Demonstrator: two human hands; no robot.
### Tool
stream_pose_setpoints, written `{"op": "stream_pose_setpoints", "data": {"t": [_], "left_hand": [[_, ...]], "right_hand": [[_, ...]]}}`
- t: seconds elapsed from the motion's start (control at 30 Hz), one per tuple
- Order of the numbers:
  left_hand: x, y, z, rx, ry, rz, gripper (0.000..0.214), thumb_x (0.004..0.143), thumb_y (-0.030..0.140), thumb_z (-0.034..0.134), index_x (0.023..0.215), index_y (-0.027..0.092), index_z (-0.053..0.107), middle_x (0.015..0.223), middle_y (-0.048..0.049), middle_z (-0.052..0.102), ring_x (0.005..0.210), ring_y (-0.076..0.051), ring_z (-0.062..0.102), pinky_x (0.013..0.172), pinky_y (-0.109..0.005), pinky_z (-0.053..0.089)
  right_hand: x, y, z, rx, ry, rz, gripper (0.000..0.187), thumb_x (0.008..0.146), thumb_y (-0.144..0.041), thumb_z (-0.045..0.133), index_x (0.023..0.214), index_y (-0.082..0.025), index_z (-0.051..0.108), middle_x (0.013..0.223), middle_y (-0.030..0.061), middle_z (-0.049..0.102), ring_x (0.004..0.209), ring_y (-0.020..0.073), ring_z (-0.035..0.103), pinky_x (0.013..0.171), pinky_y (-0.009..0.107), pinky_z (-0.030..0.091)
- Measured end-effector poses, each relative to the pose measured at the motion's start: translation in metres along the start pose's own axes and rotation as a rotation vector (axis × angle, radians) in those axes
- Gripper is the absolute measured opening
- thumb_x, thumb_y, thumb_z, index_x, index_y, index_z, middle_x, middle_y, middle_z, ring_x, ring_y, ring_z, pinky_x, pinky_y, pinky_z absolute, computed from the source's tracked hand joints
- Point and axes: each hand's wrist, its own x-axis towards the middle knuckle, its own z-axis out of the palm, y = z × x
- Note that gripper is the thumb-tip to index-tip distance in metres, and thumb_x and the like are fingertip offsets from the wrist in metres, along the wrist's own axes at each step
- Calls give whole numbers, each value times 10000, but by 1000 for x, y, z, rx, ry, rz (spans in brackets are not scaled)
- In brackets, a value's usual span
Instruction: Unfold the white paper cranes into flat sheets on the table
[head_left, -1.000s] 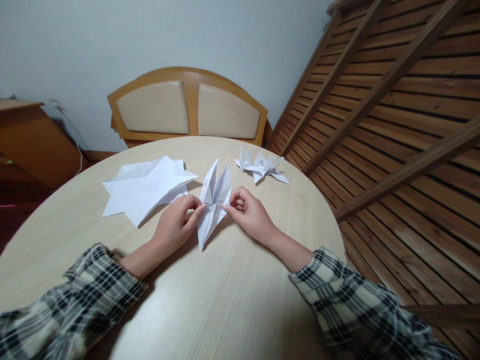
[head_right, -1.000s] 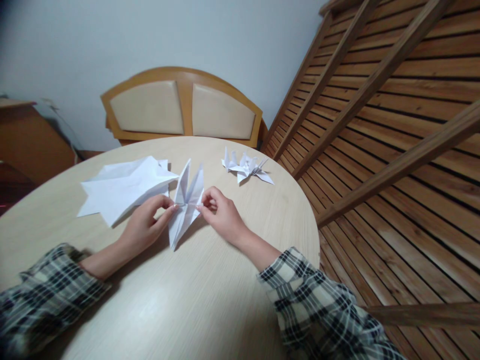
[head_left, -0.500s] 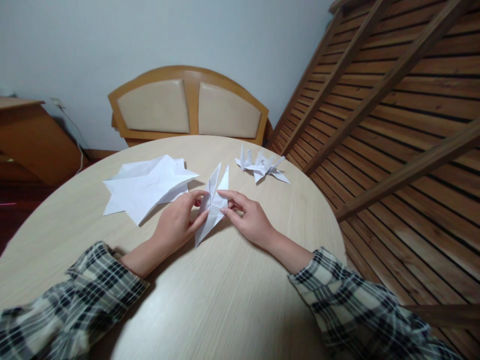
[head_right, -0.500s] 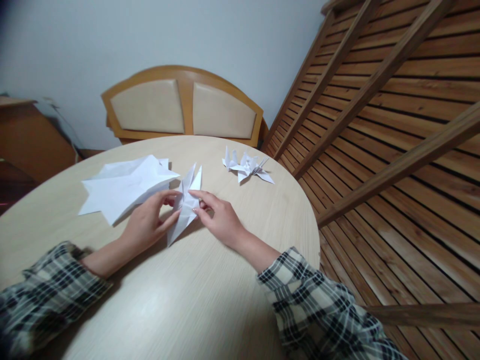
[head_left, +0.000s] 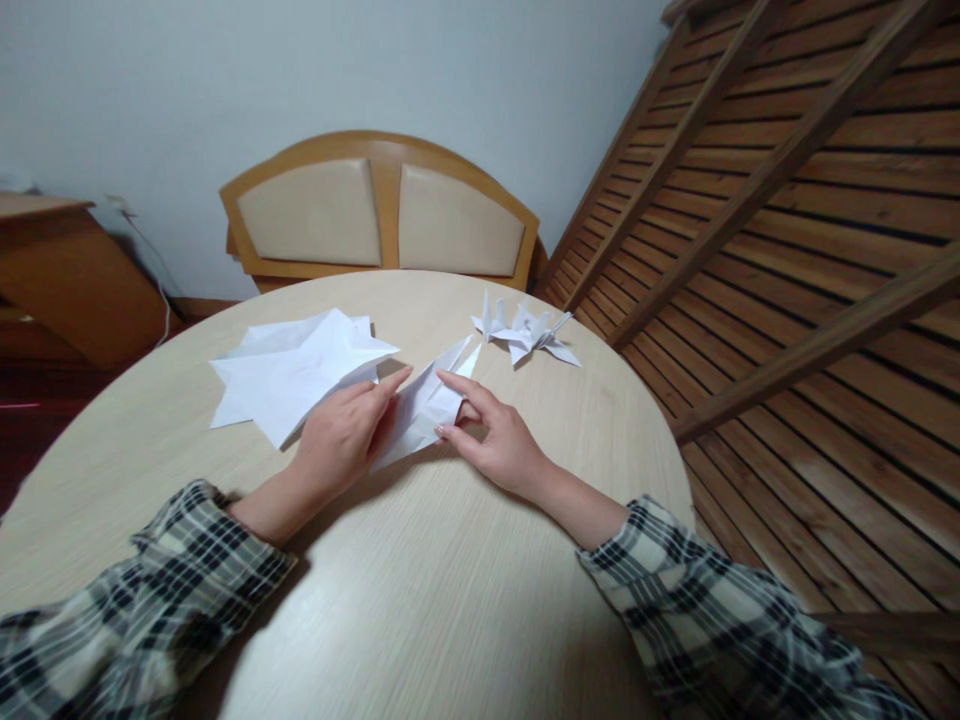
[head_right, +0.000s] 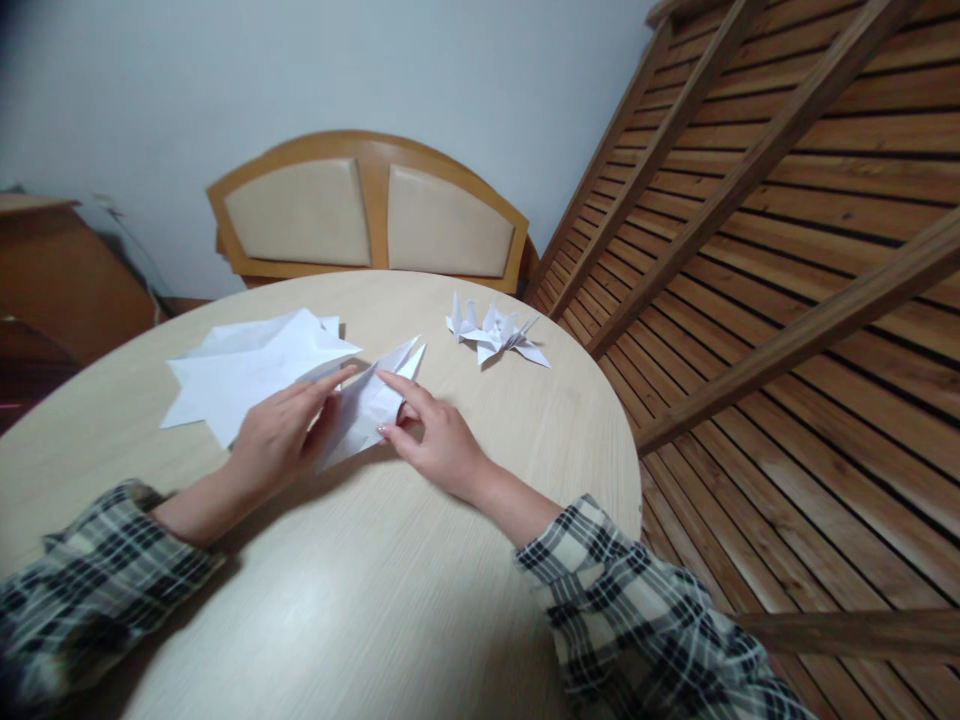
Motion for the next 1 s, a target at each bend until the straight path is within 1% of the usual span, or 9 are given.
{"op": "stream_pose_setpoints", "data": {"t": [0.17, 0.37, 0.5, 0.6, 0.7, 0.77, 0.83, 0.93, 1.0], "left_hand": [[2, 6, 1, -183, 31, -275, 330, 947, 238, 449, 1250, 184, 567, 1152, -126, 705, 931, -220, 690, 789, -382, 558], [2, 6, 3, -322, 28, -406, 201, 919, 289, 502, 1011, 186, 648, 920, -61, 742, 748, -181, 679, 661, -323, 552], [2, 8, 2, -303, 10, -364, 169, 918, 285, 499, 948, 199, 641, 881, -37, 734, 730, -162, 660, 645, -294, 526], [2, 11, 1, -262, -36, -303, 150, 913, 280, 512, 918, 203, 640, 855, -33, 723, 728, -160, 645, 646, -291, 503], [2, 13, 1, -277, -29, -326, 138, 915, 278, 509, 948, 199, 618, 853, -37, 706, 729, -160, 636, 631, -289, 497], [1, 12, 2, -330, 42, -389, 137, 910, 266, 512, 1010, 195, 573, 844, -36, 689, 718, -159, 635, 588, -272, 493], [0, 10, 3, -347, 97, -398, 126, 888, 212, 512, 1008, 195, 545, 830, -30, 672, 711, -157, 633, 575, -265, 491], [0, 6, 4, -269, 69, -267, 160, 841, 100, 467, 908, 200, 573, 820, -27, 664, 721, -160, 619, 623, -287, 490], [0, 6, 4, -223, 46, -210, 200, 846, 83, 450, 913, 203, 594, 836, -31, 669, 740, -167, 612, 645, -298, 486]], "right_hand": [[2, 6, -3, -96, -5, 2, 624, 849, -184, 600, 1439, -242, 407, 851, -2, 674, 777, 145, 650, 819, 342, 531], [2, 7, -6, -161, -21, 20, 619, 849, -222, 615, 1431, -229, 404, 811, -2, 684, 768, 153, 655, 800, 342, 516], [1, 6, -7, -172, 7, 76, 682, 867, -399, 617, 1458, -213, 333, 884, 35, 700, 785, 175, 667, 749, 337, 517], [2, 8, -9, -236, 90, 107, 529, 925, -445, 508, 1378, -188, 412, 815, 36, 674, 712, 180, 643, 672, 330, 499], [5, 11, -10, -251, 120, 63, 292, 945, -378, 472, 1170, -200, 530, 861, 41, 662, 732, 170, 628, 694, 325, 495], [6, 12, -10, -213, 124, 33, 167, 928, -323, 505, 1043, -213, 554, 941, 42, 660, 784, 159, 628, 735, 314, 499], [7, 11, -9, -161, 128, 30, 106, 906, -303, 545, 970, -219, 558, 931, 26, 653, 780, 148, 624, 731, 298, 503], [7, 8, -8, -104, 145, 8, 78, 885, -290, 586, 910, -218, 569, 874, 6, 642, 756, 135, 619, 714, 282, 504], [6, 5, -8, -110, 162, -52, 40, 879, -254, 597, 881, -216, 587, 864, 4, 636, 778, 133, 613, 727, 278, 500]]}}
